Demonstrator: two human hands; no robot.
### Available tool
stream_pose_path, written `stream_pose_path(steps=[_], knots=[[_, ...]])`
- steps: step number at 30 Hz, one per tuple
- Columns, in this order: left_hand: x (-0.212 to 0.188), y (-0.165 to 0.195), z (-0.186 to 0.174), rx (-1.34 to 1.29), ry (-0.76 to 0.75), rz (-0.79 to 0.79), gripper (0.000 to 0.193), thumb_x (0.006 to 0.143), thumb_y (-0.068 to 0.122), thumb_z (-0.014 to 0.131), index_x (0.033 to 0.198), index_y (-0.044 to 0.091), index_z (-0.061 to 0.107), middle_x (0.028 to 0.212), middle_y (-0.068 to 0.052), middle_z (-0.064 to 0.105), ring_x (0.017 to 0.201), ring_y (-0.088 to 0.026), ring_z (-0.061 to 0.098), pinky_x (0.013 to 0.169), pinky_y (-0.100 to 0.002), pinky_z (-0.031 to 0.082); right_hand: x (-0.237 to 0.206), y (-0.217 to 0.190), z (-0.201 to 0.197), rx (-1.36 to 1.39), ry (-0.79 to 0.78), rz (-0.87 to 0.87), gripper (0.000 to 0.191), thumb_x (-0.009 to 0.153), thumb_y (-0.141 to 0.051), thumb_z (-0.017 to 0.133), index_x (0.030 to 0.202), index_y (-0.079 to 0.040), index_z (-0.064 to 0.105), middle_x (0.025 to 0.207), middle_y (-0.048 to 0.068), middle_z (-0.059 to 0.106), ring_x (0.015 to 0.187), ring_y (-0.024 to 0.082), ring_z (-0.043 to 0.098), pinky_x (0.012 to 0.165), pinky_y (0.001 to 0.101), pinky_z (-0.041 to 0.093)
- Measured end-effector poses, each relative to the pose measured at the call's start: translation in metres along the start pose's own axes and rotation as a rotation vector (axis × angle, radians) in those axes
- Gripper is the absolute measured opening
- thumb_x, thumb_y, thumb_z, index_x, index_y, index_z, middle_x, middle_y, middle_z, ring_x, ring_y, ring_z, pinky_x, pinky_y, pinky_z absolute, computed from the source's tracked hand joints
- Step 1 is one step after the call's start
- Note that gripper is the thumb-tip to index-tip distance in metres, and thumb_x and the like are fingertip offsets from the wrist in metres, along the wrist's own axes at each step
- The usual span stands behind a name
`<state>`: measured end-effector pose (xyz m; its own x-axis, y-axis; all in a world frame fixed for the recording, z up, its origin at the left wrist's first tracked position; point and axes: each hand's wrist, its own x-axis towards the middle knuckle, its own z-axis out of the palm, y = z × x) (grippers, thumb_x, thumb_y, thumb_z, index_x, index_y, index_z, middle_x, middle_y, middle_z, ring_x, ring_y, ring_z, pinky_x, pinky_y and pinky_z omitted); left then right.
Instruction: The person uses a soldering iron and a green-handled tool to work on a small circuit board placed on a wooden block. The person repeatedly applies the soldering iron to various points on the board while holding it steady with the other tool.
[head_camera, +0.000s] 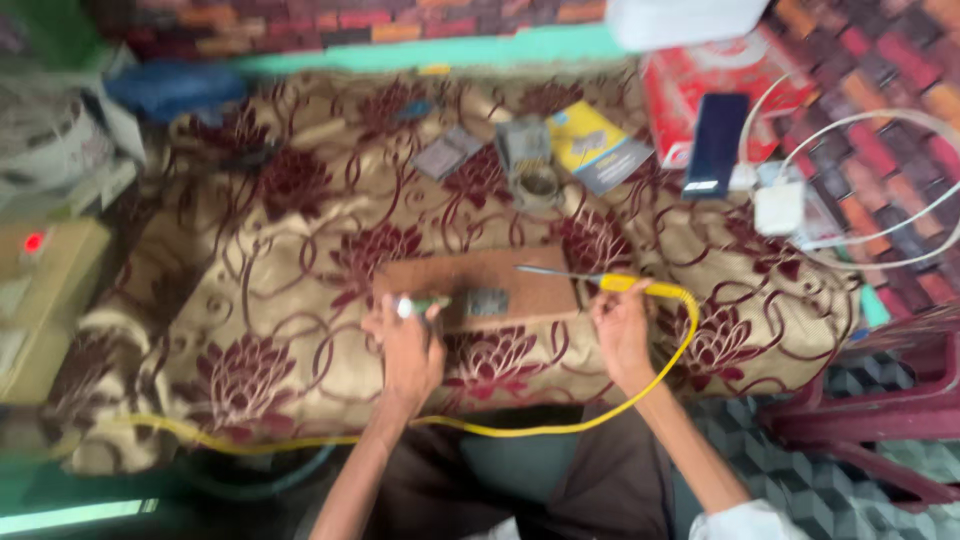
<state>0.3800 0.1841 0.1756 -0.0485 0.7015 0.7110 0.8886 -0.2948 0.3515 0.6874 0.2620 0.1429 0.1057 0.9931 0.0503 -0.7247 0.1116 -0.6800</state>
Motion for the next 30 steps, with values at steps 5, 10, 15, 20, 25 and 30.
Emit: stream_pose_path(steps=[5, 10, 15, 20, 25, 30], knots=[[0.009, 0.009, -0.001, -0.051, -0.135, -0.132, 0.022, 0.096, 0.015, 0.052, 0.101, -0.002, 0.065, 0.106, -0.029, 0.058, 0.103, -0.043, 0.048, 0.089, -0.057, 0.029, 0.006, 0.002, -0.015, -0.035, 0.012, 0.035, 0.047, 0.107, -0.055, 0.051, 0.101, -0.008, 0.054, 0.078, 0.002, 0.055, 0.068, 0.014, 0.053, 0.064, 0.0285, 0.045], [0.027, 0.017, 0.0, -0.01, -0.219, -0.148, 0.024, 0.098, 0.018, 0.051, 0.096, 0.0, 0.067, 0.098, -0.027, 0.056, 0.097, -0.041, 0.046, 0.082, -0.052, 0.028, 0.009, 0.001, -0.007, -0.205, 0.128, -0.056, 0.04, 0.107, -0.048, 0.056, 0.109, -0.008, 0.056, 0.076, 0.002, 0.056, 0.061, 0.013, 0.054, 0.056, 0.0258, 0.041], [0.029, 0.013, 0.003, -0.041, -0.182, -0.101, 0.022, 0.099, 0.015, 0.051, 0.097, 0.0, 0.067, 0.099, -0.026, 0.055, 0.098, -0.039, 0.044, 0.084, -0.051, 0.026, 0.004, 0.005, 0.0, -0.335, 0.025, -0.139, 0.04, 0.111, -0.044, 0.054, 0.108, -0.003, 0.057, 0.068, 0.004, 0.057, 0.054, 0.013, 0.053, 0.049, 0.0239, 0.035], [0.028, 0.007, 0.006, -0.1, -0.112, -0.071, 0.017, 0.097, 0.012, 0.053, 0.1, 0.0, 0.065, 0.099, -0.021, 0.054, 0.099, -0.035, 0.042, 0.085, -0.05, 0.025, 0.002, 0.007, 0.007, -0.366, -0.003, -0.159, 0.039, 0.112, -0.041, 0.051, 0.108, -0.003, 0.058, 0.069, 0.003, 0.058, 0.054, 0.011, 0.053, 0.049, 0.023, 0.035], [0.027, 0.005, 0.006, -0.071, -0.138, -0.079, 0.014, 0.097, 0.011, 0.054, 0.099, 0.002, 0.065, 0.097, -0.019, 0.052, 0.096, -0.032, 0.041, 0.083, -0.047, 0.024, -0.001, 0.007, 0.01, -0.427, -0.04, -0.214, 0.038, 0.114, -0.038, 0.049, 0.108, -0.001, 0.059, 0.064, 0.003, 0.054, 0.052, 0.009, 0.049, 0.046, 0.0222, 0.033], [0.029, 0.007, 0.003, -0.069, -0.228, -0.137, 0.015, 0.095, 0.012, 0.056, 0.088, 0.002, 0.063, 0.092, -0.017, 0.053, 0.097, -0.031, 0.043, 0.084, -0.048, 0.025, -0.002, 0.008, 0.011, -0.44, -0.017, -0.197, 0.038, 0.114, -0.037, 0.047, 0.106, -0.002, 0.058, 0.065, 0.003, 0.055, 0.052, 0.009, 0.052, 0.047, 0.0219, 0.034]])
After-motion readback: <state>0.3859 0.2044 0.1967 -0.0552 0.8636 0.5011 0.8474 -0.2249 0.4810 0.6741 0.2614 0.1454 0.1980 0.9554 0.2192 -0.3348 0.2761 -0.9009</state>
